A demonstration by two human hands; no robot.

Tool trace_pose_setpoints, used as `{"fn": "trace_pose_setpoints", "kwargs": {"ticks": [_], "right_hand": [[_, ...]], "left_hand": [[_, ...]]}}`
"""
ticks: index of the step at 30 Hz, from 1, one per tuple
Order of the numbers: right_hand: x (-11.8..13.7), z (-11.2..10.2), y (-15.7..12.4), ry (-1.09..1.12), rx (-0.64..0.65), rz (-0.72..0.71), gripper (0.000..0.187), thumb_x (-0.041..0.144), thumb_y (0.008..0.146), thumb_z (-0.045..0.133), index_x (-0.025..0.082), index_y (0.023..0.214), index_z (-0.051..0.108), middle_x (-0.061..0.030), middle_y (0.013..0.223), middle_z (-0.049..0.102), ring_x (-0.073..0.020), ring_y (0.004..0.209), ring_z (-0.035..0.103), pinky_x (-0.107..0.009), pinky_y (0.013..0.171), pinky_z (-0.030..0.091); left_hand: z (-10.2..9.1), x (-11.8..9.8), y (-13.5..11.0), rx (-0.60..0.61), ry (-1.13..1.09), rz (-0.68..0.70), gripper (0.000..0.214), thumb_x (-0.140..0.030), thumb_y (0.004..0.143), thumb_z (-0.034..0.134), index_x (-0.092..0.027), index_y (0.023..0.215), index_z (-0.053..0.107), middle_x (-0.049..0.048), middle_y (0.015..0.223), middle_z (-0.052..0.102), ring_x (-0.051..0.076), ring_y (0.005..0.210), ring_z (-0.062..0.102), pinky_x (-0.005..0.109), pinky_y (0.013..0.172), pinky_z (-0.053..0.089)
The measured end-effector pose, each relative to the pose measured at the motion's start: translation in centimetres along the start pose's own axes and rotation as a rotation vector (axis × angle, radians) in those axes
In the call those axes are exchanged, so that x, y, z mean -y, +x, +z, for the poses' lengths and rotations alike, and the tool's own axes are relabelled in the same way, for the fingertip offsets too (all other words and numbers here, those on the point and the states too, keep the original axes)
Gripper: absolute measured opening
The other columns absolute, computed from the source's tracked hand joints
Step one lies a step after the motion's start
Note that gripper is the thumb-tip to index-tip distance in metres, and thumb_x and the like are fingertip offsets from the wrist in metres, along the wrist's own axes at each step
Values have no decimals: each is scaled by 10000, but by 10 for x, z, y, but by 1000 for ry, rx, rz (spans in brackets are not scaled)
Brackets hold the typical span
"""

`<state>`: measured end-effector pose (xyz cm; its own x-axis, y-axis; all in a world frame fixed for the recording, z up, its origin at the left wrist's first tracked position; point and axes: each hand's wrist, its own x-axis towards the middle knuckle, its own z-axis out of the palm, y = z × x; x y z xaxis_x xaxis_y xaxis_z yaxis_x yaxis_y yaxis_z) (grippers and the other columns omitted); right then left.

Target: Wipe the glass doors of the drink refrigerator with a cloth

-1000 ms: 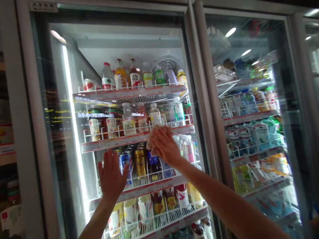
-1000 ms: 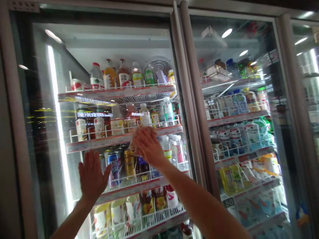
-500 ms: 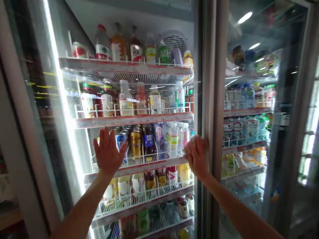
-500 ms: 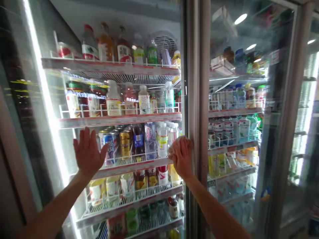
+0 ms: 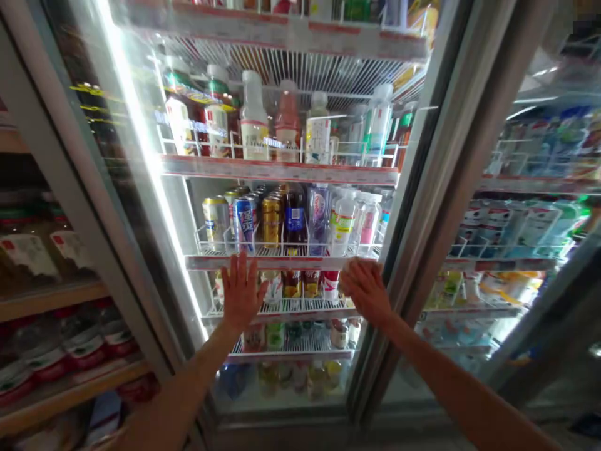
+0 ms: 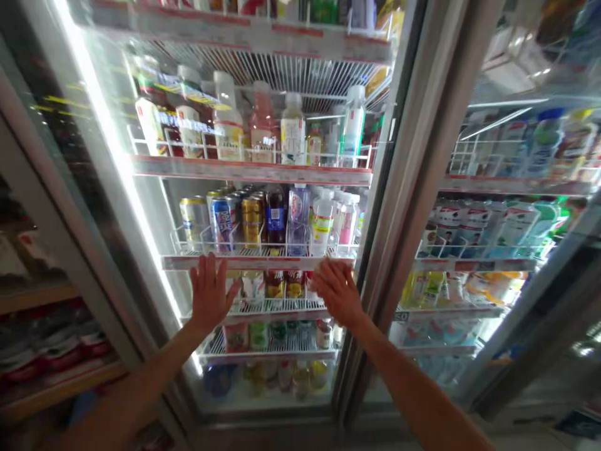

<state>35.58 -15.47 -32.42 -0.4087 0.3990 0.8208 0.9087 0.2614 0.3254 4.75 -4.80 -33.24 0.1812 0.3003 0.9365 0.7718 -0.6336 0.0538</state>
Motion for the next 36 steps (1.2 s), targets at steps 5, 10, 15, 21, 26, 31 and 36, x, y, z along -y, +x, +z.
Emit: {"fn": "trace_pose_setpoints", "kwargs": {"ticks": [5,10,15,21,26,31,36], "right_hand": [[-7,1,88,89,-56,155,451,252,891,417,240,1342,434,-36,1536,182,-284,1429,69,-614,1131,90],[45,26,13,353,401,-98,374,208,891,428,240,1249,534,-21,1432,415,-218,1385,269,-556,1141,182],[38,26,25,274,277,-67,444,371,920,279,189,1167,600,-15,1465,337,-252,1361,281,-486,1106,166],[58,31,23,149,-74,-83,371,249,927,352,179,1231,553,-64,1455,358,-195,1415,71,-490,1142,123],[56,54,-37,145,81,-187,419,127,873,447,301,1245,531,10,1368,499,-153,1359,325,-459,1170,217],[17,37,-4,10,-369,195,588,162,872,445,336,1415,302,7,1538,168,-300,1403,193,-613,1129,182],[17,51,-43,-99,-459,280,637,119,864,403,350,1433,236,26,1544,127,-306,1401,202,-653,1101,229]], "left_hand": [[-11,-6,-1,203,-2,-92,603,-441,876,443,-153,1393,328,158,1509,201,264,1415,9,536,1137,55],[-23,-6,-9,402,5,-83,656,-474,851,476,-183,1408,287,127,1525,171,265,1418,-6,531,1132,12],[-21,-8,-17,469,35,-100,709,-528,855,446,-168,1427,231,117,1538,118,257,1409,-87,520,1128,-29],[-15,-3,-28,349,60,-50,669,-537,868,410,-172,1413,278,128,1528,159,262,1412,-48,523,1137,17],[-3,17,-43,127,140,67,670,-443,859,495,-262,1438,212,100,1517,202,269,1407,79,522,1135,148],[15,44,-47,-118,174,280,723,-353,845,517,-293,1454,130,15,1534,110,251,1403,126,480,1152,148],[17,53,-44,-155,106,267,694,-407,803,473,-437,1418,153,-146,1510,136,279,1379,222,512,1149,198]]}}
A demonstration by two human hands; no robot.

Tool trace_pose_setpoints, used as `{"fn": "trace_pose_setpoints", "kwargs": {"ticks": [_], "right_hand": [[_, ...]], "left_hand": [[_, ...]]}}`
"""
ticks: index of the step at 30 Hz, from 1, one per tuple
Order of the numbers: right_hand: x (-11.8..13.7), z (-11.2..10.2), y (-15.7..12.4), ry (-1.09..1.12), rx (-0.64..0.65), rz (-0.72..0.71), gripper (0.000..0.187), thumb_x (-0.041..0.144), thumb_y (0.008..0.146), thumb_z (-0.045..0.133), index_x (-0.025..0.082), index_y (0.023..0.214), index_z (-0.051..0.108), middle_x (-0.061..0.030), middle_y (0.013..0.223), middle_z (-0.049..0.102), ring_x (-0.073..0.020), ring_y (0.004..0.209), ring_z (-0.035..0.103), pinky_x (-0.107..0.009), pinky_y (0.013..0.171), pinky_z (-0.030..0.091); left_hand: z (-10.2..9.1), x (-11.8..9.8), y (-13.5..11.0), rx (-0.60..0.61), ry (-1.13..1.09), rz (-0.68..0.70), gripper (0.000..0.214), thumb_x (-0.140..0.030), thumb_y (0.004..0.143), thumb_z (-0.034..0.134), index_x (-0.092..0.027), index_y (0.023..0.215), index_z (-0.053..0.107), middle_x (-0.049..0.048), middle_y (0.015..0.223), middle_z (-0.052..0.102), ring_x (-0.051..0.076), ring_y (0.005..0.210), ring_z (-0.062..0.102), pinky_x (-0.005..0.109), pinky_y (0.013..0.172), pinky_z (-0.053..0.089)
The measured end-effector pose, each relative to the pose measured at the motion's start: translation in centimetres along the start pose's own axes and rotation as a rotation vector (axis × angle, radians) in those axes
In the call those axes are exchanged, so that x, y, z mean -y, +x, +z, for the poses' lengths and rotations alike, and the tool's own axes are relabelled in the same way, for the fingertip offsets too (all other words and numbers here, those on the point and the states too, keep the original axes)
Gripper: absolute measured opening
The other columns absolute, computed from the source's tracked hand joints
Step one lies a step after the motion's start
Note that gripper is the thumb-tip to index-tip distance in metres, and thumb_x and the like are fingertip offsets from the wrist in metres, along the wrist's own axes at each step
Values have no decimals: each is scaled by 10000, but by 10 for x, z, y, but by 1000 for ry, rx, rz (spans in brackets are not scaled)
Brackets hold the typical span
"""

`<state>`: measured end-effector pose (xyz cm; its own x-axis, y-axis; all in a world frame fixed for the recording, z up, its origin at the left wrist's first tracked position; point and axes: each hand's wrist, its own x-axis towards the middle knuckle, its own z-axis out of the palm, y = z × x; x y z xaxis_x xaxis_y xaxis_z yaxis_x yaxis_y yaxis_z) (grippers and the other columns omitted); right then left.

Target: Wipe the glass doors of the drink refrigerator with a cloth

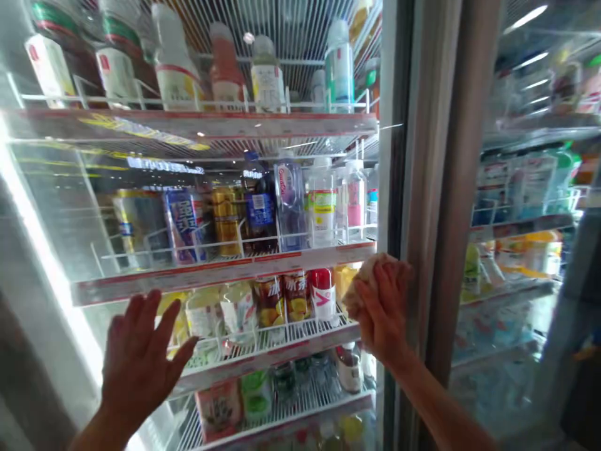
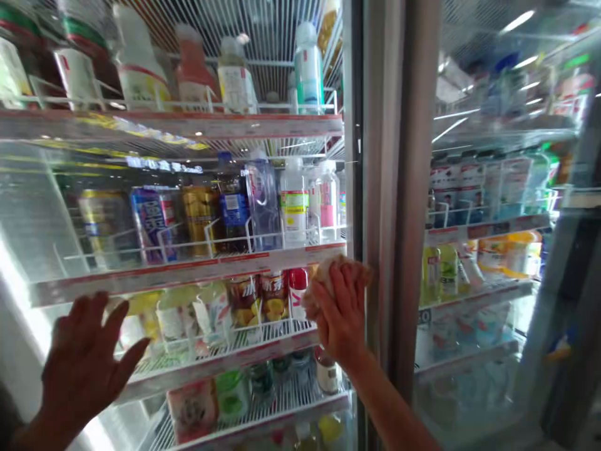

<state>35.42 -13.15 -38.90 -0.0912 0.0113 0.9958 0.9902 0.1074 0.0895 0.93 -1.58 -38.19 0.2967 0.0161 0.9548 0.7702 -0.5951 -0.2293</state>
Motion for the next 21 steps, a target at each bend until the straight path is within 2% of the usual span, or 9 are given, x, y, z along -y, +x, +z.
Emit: {"fn": "trace_pose_setpoints", "kwargs": {"ticks": [3,5,7,10,13,15,16,18,21], "right_hand": [[-17,-2,-25,-11,-58,96,623,127,875,389,367,1429,234,44,1539,139,-287,1402,208,-616,1105,283],[-23,-2,-26,-24,-94,131,612,131,882,377,368,1429,237,44,1535,156,-286,1399,218,-595,1105,305],[-14,4,-18,-42,-121,139,595,139,887,366,352,1430,248,34,1530,176,-295,1399,211,-607,1102,295],[41,27,-11,-9,-101,71,566,179,882,378,297,1425,270,19,1526,183,-291,1416,150,-609,1121,238],[111,54,-23,72,50,-172,518,251,854,442,217,1367,375,-22,1507,240,-255,1423,127,-520,1170,190],[134,65,-35,93,141,-322,491,276,842,471,202,1326,427,-32,1494,280,-233,1421,140,-462,1185,182],[133,66,-40,87,151,-345,498,273,841,478,205,1331,421,-31,1497,277,-230,1420,145,-457,1186,179],[117,65,-43,44,67,-261,547,238,849,466,222,1382,346,-29,1519,224,-244,1418,150,-505,1176,170],[101,64,-35,-42,-253,54,581,174,875,393,259,1432,249,-42,1543,133,-311,1415,126,-645,1113,152]], "left_hand": [[1,-1,0,8,-22,3,692,-399,793,417,-442,1420,127,-183,1505,109,333,1374,219,573,1135,195],[2,0,-1,4,-4,7,691,-382,796,388,-405,1433,123,-165,1514,95,348,1377,205,592,1130,176],[3,2,-4,-13,8,31,689,-387,801,378,-374,1441,124,-148,1522,87,334,1386,188,576,1137,155],[4,8,-8,-31,-8,93,682,-430,813,380,-381,1439,115,-162,1518,83,281,1397,169,499,1157,143],[5,13,-14,-55,-28,129,657,-437,844,376,-382,1440,106,-166,1514,86,239,1398,172,419,1174,134],[7,15,-19,-93,-26,152,637,-401,872,371,-353,1447,100,-138,1520,85,235,1398,174,417,1177,131],[9,16,-23,-118,-20,169,630,-382,883,373,-330,1450,103,-110,1525,96,238,1396,181,429,1173,142],[12,20,-30,-154,-3,201,624,-353,899,384,-276,1456,114,-38,1528,137,238,1394,194,448,1160,174],[13,28,-40,-155,-1,232,612,-327,913,390,-219,1458,133,54,1513,212,224,1394,195,438,1148,195]]}}
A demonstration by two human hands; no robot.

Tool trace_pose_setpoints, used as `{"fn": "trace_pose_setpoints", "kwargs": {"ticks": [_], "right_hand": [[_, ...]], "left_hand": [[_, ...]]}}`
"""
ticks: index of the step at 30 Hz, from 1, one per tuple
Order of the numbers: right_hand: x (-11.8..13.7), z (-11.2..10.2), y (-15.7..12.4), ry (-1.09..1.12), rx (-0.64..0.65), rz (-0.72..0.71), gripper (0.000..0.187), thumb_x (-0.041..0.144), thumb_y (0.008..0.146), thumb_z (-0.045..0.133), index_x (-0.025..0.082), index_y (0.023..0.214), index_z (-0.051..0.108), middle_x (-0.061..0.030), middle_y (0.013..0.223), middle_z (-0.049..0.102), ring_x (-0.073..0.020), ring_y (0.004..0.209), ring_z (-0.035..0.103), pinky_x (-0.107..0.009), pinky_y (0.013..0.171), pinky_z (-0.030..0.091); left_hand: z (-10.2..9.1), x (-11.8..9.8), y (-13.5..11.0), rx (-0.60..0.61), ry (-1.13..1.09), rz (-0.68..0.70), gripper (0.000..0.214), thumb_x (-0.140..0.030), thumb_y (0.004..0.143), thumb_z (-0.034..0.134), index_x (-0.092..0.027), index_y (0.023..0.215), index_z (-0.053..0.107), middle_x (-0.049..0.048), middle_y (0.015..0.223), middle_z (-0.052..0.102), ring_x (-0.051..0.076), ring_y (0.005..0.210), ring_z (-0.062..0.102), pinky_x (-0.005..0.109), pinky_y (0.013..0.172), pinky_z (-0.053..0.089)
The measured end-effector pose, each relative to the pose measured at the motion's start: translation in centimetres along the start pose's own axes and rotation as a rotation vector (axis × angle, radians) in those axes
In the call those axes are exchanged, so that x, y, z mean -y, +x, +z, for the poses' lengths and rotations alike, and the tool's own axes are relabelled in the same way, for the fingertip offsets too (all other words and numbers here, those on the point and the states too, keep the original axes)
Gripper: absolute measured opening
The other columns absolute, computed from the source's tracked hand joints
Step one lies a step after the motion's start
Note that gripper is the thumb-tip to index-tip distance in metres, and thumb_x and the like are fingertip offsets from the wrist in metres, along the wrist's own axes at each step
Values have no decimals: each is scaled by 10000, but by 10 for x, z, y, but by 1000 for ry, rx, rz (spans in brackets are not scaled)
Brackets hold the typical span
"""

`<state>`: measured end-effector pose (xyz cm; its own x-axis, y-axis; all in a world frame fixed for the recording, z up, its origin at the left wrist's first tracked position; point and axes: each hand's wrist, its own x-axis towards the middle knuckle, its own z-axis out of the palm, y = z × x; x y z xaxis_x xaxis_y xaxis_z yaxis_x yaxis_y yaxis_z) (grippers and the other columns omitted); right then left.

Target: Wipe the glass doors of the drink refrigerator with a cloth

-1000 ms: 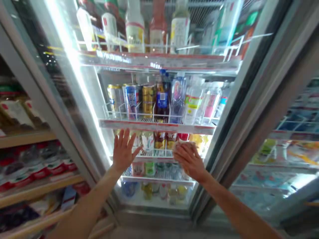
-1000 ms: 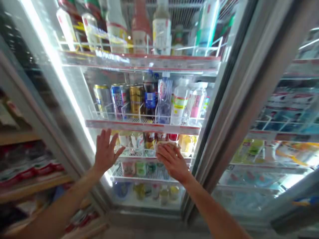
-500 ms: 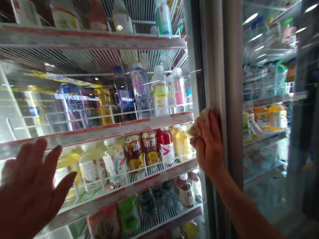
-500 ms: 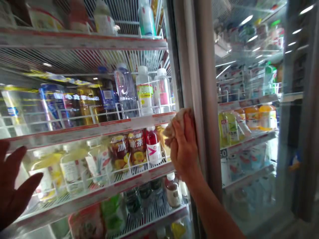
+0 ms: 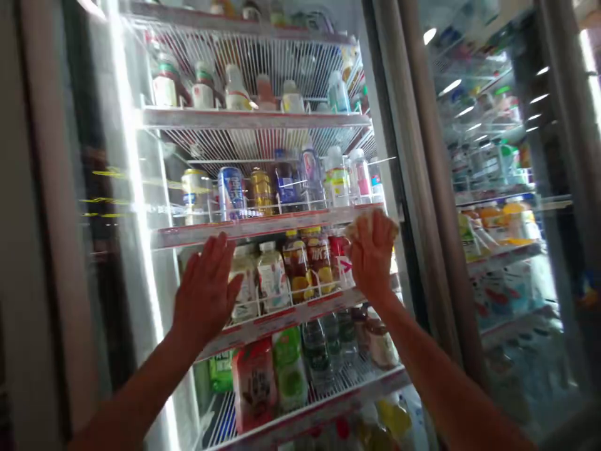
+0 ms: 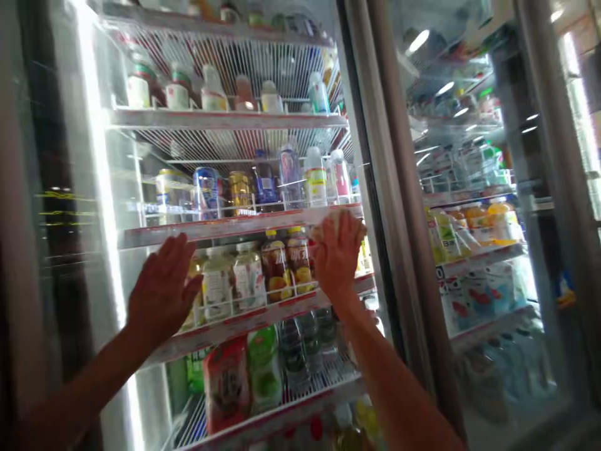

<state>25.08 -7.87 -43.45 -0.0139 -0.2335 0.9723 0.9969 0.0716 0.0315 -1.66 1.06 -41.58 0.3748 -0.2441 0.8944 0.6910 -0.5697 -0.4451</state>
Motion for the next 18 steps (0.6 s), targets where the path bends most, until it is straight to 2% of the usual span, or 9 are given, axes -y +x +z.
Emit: {"fn": "trace_pose_setpoints", "kwargs": {"ticks": [1,2,4,6,8,12,14,16,18], "right_hand": [[7,4,2,6,-48,26,587,163,877,375,260,1438,232,-50,1544,124,-320,1417,112,-667,1100,143],[22,9,1,32,-18,3,602,159,874,376,249,1445,211,-60,1546,114,-318,1419,101,-666,1102,135],[63,22,-5,112,148,-143,629,168,845,430,201,1440,228,-87,1540,140,-304,1424,82,-615,1125,160],[101,32,-13,171,301,-314,634,180,809,480,166,1413,289,-92,1512,245,-254,1427,100,-520,1150,197],[116,34,-19,214,371,-417,592,218,800,497,134,1368,352,-100,1456,362,-199,1417,156,-433,1148,241],[89,15,-22,118,252,-229,394,309,819,497,144,1176,522,-137,1423,402,-221,1393,231,-469,1125,229],[69,3,-22,42,266,-216,358,309,823,498,172,1149,547,-127,1440,380,-245,1393,232,-508,1127,178],[55,-6,-22,5,335,-290,420,289,829,481,181,1235,501,-117,1459,353,-242,1400,217,-504,1133,165],[45,-10,-24,-33,331,-277,490,264,846,444,174,1327,418,-119,1480,314,-239,1408,195,-505,1131,173]], "left_hand": [[-2,2,-3,8,-16,6,601,-320,916,387,-216,1456,146,68,1506,237,218,1393,198,431,1147,195],[-5,4,-5,13,-46,16,586,-312,918,384,-221,1453,163,73,1498,265,214,1390,209,426,1145,202],[-11,4,-9,-6,-139,-10,551,-282,921,374,-239,1442,201,71,1481,313,201,1378,251,411,1128,251],[-17,-5,-11,-46,-270,-92,519,-251,924,351,-248,1429,231,70,1471,335,184,1358,301,387,1096,320],[-16,-22,-12,-58,-382,-139,507,-245,925,333,-233,1423,237,79,1462,346,177,1344,328,373,1064,371],[5,-69,-3,-76,-327,-60,547,-303,902,385,-146,1411,258,134,1413,407,235,1358,295,440,1059,364],[17,-85,7,-108,-218,-81,530,-309,880,428,-127,1371,339,150,1376,447,266,1338,324,476,1068,331],[23,-85,15,-118,-138,-101,463,-289,860,452,-125,1293,446,150,1332,491,282,1300,377,487,1075,302],[18,-66,13,-116,-95,-97,397,-245,844,443,-126,1216,514,144,1307,515,280,1287,395,480,1087,273]]}}
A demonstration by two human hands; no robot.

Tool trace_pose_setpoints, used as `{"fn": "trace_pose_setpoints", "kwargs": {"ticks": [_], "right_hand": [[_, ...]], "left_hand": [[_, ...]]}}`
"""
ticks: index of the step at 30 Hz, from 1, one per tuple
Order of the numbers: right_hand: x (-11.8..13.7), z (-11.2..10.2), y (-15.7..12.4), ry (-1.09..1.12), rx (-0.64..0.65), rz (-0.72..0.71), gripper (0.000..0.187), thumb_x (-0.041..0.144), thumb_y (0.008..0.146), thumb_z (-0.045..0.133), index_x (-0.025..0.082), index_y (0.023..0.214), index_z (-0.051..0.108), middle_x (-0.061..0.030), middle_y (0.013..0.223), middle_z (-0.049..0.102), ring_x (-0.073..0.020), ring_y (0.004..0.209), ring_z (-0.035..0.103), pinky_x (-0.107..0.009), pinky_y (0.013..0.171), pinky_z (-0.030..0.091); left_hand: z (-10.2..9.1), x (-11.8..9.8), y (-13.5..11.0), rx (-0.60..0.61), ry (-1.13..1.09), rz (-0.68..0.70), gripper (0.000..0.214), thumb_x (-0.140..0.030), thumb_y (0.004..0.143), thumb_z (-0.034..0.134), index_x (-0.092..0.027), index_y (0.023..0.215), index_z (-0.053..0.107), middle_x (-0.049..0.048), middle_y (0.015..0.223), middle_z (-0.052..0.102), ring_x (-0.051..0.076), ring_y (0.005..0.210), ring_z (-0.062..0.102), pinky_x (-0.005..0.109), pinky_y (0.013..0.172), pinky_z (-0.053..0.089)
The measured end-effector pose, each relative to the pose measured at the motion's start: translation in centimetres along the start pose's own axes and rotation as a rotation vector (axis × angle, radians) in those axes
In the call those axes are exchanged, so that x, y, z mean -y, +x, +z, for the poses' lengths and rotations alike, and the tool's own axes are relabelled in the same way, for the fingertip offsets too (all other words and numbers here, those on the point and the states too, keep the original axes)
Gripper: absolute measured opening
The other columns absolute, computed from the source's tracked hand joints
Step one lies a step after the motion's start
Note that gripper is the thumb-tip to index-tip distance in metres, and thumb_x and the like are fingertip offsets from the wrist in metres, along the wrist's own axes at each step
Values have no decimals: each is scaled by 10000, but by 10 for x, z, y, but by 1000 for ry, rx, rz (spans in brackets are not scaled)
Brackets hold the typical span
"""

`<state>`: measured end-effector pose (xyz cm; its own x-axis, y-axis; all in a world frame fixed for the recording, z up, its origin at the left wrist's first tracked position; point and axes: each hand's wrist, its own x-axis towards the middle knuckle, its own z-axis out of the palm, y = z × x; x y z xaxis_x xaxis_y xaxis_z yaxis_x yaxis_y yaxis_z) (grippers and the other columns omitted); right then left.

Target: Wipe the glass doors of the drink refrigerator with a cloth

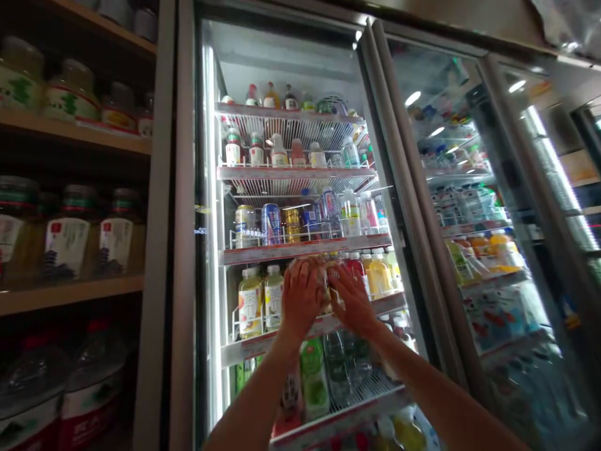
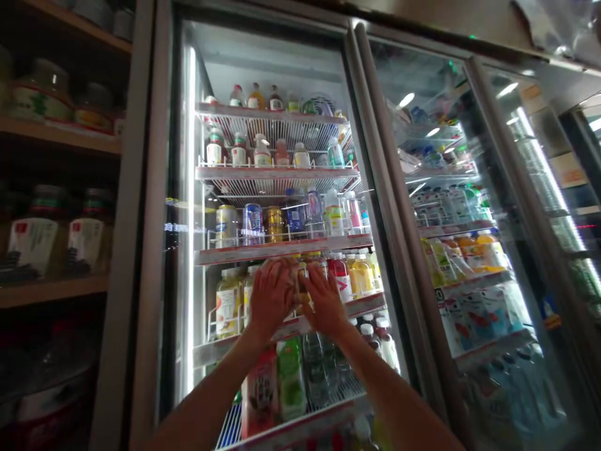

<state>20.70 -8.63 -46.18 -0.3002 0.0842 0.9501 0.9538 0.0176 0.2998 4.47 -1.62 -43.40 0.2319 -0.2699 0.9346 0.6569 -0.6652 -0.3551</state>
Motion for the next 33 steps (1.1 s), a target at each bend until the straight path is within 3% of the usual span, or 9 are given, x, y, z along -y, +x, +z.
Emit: {"fn": "trace_pose_setpoints", "kwargs": {"ticks": [5,7,10,15,17,22,25,29,33], "right_hand": [[-14,10,-20,-86,-96,201,543,222,898,359,219,1430,252,-103,1500,277,-230,1415,179,-515,1110,213],[-14,15,-27,-98,-96,206,579,230,905,357,214,1456,181,-111,1515,237,-239,1421,149,-521,1110,206],[-13,18,-33,-100,-114,203,597,234,908,364,209,1465,150,-108,1519,223,-237,1423,137,-511,1120,191],[-16,15,-35,-81,-140,149,601,186,903,367,230,1464,156,-83,1514,247,-211,1415,180,-471,1133,186],[-18,15,-36,-70,-147,140,604,179,899,373,228,1463,163,-84,1512,253,-212,1414,182,-471,1132,190],[-16,15,-36,-45,-152,159,615,171,891,390,221,1462,169,-87,1510,258,-219,1413,186,-474,1134,193],[-16,14,-36,-26,-158,162,614,163,889,383,229,1462,171,-77,1509,263,-212,1413,187,-468,1139,192],[-18,12,-35,-5,-164,144,607,150,890,363,236,1460,176,-68,1512,257,-200,1411,194,-461,1144,188],[-18,13,-35,4,-168,145,617,143,890,364,242,1463,161,-63,1510,262,-197,1413,188,-459,1145,188]], "left_hand": [[-59,96,-21,-56,108,-194,388,-165,836,378,-152,1202,506,140,1351,471,257,1327,346,487,1081,260],[-69,108,-21,-140,152,-343,426,-183,847,378,-121,1261,455,174,1385,422,290,1356,285,521,1064,272],[-43,66,-3,-128,146,-317,458,-235,842,431,-137,1289,444,154,1407,399,313,1381,210,546,1082,243],[12,-20,17,68,32,193,459,-244,850,441,-169,1303,448,67,1406,432,238,1377,244,422,1115,259],[-1,1,8,72,62,226,463,-205,858,409,-188,1320,433,51,1400,444,222,1374,258,408,1106,274],[-55,93,-11,-104,184,-249,540,-239,861,424,-129,1384,346,155,1453,337,307,1390,193,524,1105,231],[-35,63,-3,-115,141,-247,537,-250,857,438,-112,1371,366,166,1455,327,327,1397,147,557,1114,190],[9,-12,9,51,55,101,458,-220,871,427,-155,1324,432,89,1422,408,250,1403,166,454,1128,241],[-21,22,-14,96,82,74,478,-186,869,402,-180,1347,409,84,1418,414,243,1397,193,446,1117,265]]}}
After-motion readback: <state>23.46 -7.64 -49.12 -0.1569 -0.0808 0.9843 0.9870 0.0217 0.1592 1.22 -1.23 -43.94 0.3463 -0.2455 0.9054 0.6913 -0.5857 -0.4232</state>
